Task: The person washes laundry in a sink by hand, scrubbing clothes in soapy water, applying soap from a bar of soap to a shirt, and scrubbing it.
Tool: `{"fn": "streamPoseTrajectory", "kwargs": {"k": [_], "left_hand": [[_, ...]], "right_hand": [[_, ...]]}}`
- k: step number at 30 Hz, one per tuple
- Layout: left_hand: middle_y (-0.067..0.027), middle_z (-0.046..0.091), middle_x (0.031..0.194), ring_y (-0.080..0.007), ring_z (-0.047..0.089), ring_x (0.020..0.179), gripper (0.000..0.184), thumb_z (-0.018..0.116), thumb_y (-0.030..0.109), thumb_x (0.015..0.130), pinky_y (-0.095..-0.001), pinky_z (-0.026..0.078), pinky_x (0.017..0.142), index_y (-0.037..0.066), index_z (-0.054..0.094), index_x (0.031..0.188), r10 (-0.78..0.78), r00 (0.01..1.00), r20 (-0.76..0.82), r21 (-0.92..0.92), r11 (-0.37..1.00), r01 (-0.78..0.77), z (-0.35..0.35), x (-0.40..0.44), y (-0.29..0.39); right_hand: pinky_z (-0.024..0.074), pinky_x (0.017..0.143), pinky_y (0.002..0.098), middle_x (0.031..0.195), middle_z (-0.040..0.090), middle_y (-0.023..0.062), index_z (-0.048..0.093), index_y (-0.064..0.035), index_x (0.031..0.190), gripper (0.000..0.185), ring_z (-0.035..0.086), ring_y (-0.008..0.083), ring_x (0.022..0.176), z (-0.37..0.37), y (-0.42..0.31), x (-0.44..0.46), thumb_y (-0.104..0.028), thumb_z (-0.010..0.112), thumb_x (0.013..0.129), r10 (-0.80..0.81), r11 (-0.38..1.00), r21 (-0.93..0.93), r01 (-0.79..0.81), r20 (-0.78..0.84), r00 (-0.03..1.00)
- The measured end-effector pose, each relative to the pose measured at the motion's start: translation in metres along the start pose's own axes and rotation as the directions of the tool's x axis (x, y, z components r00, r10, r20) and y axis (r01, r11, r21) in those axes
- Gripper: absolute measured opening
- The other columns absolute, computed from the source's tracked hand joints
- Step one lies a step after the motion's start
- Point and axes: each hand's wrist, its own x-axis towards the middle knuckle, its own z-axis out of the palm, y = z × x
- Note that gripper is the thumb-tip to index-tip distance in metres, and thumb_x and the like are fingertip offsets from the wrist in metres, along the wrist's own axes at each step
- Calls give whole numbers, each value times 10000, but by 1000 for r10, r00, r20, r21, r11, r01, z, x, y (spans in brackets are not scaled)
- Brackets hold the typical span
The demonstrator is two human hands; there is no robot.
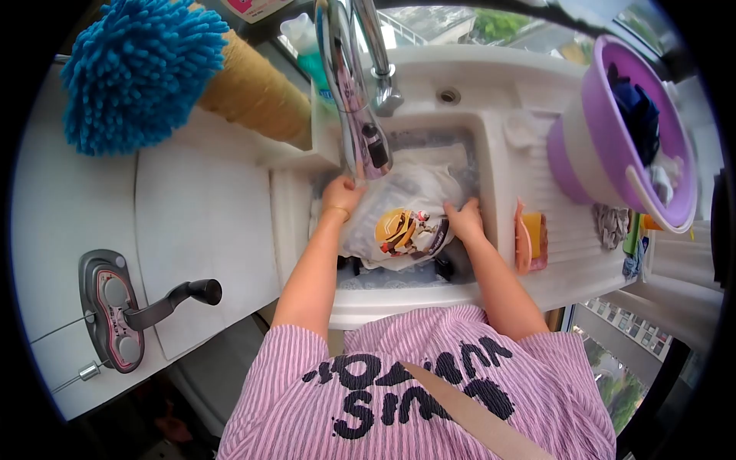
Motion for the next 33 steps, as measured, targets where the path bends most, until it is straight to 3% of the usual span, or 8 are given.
{"fn": "streamPoseTrajectory", "kwargs": {"k": [12, 15, 16, 17, 20, 27, 31, 33], "left_hand": [[-108, 636, 773, -190, 573, 728, 205, 626, 198, 976, -352, 483, 710, 9, 572, 918, 277, 890, -361, -390, 822, -414, -40, -28, -12], [3, 543, 779, -105, 472, 712, 205, 625, 223, 998, -272, 423, 658, 27, 585, 949, 272, 915, -299, -353, 859, -371, -49, -28, -22], [3, 575, 800, -101, 490, 717, 224, 633, 247, 995, -268, 427, 658, 25, 626, 969, 112, 993, 41, -217, 971, -100, -64, -36, -10], [3, 608, 821, -97, 509, 723, 251, 641, 272, 993, -265, 432, 659, 23, 668, 989, -125, 933, 338, 12, 992, 128, -73, -41, -6], [-6, 677, 889, -89, 570, 747, 329, 654, 331, 986, -252, 454, 668, 13, 714, 1046, -208, 801, 561, -210, 900, 382, -83, -49, -16], [-53, 705, 994, -116, 636, 841, 365, 599, 335, 1023, -281, 517, 748, -10, 695, 1096, 189, 945, 266, -780, 618, 96, -106, -76, -12], [-70, 679, 1142, -129, 621, 1008, 397, 548, 312, 1050, -280, 497, 878, -12, 617, 1270, 208, 952, 224, -840, 536, 80, -106, -82, -12], [-75, 666, 1190, -135, 610, 1065, 432, 537, 315, 1054, -281, 487, 917, -13, 578, 1332, 223, 952, 208, -851, 521, 63, -97, -82, -7]], "right_hand": [[377, 1129, 421, 1407, 518, 331, 421, 136, 1400, 902, 474, 430, 1366, 15, 40, 12, -489, 734, 830, -62, 966, 256, 44, 60, 996], [456, 1038, 421, 1304, 611, 278, 521, 40, 1336, 723, 597, 429, 1194, 10, 28, 5, -451, 729, 848, 25, 999, -39, -23, 71, 997], [456, 1038, 421, 1304, 611, 278, 521, 40, 1336, 723, 597, 429, 1194, 9, 28, 6, -451, 729, 848, 22, 999, -37, -19, 68, 997], [489, 950, 403, 1188, 641, 223, 550, 2, 1256, 572, 623, 364, 1052, 6, 30, 7, -406, 704, 887, -34, 997, 69, 27, 113, 993], [506, 782, 349, 959, 632, 116, 560, -47, 1108, 317, 601, 227, 823, -4, 19, -1, -313, 647, 960, -124, 907, 417, 63, 121, 985], [447, 637, 279, 743, 531, 4, 519, -59, 1006, 166, 525, 91, 715, -62, -36, -8, -216, 567, 1025, -480, 653, 501, 568, -306, 822], [476, 686, 321, 776, 577, 44, 550, -43, 1012, 173, 578, 139, 747, -100, -82, 3, -214, 576, 1007, -502, 695, 502, 515, -174, 847], [495, 755, 371, 827, 632, 107, 591, -34, 1047, 191, 634, 223, 818, -109, -95, 8, -211, 594, 975, -451, 865, 196, 463, -102, 887]]}}
